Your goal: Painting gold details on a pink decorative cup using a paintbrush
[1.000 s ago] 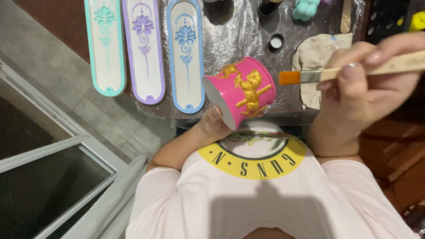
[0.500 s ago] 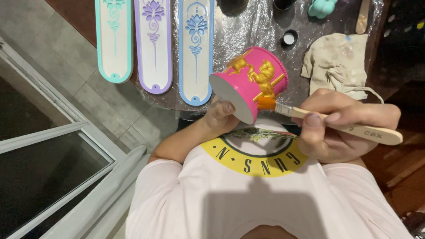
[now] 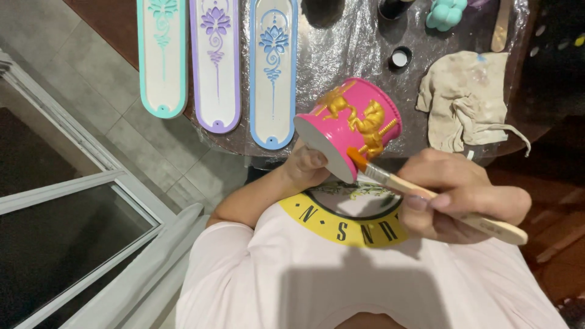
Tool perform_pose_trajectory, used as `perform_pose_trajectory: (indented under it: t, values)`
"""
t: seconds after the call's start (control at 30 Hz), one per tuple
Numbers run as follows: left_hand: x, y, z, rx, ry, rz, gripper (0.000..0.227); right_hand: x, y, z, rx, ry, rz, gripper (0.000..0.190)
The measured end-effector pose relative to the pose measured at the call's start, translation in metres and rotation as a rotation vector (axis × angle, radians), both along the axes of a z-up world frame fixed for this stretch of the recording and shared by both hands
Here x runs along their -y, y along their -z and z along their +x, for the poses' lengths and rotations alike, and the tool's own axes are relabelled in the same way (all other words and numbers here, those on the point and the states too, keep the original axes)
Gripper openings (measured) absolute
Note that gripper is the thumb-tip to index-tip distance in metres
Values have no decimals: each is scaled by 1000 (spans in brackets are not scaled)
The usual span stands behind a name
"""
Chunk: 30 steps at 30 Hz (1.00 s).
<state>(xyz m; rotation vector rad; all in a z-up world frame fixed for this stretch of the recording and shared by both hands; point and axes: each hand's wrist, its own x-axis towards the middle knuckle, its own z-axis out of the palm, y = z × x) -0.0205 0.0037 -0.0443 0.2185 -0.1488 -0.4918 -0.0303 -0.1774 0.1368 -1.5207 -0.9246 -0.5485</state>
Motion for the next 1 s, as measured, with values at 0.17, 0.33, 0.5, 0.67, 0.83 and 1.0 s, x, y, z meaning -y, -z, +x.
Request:
perform_pose_trajectory:
  t: [0.17,0.33,0.5,0.67,0.83,1.0]
  values:
    - [-4,2,-2,28,35,4,107,-1,-14,-1,-31,48,-16,35]
    - [-4,-3,-1,-1,49,10,106,-3,-13,-9,-9,1,-79,32]
    - [4,-28,1,-24,71,-76,107,-29,-2,0,196,269,94,28]
    - [7,-3,-4,23,40,-47,83,-23,-6,-13,90,158,-11,28]
    - [7,1,-10,20,70,-52,91,-25,4,-8,193,339,179,28]
    - [3,-20,0,75,131,-89,94,-35,-3,-11,128,244,102,27]
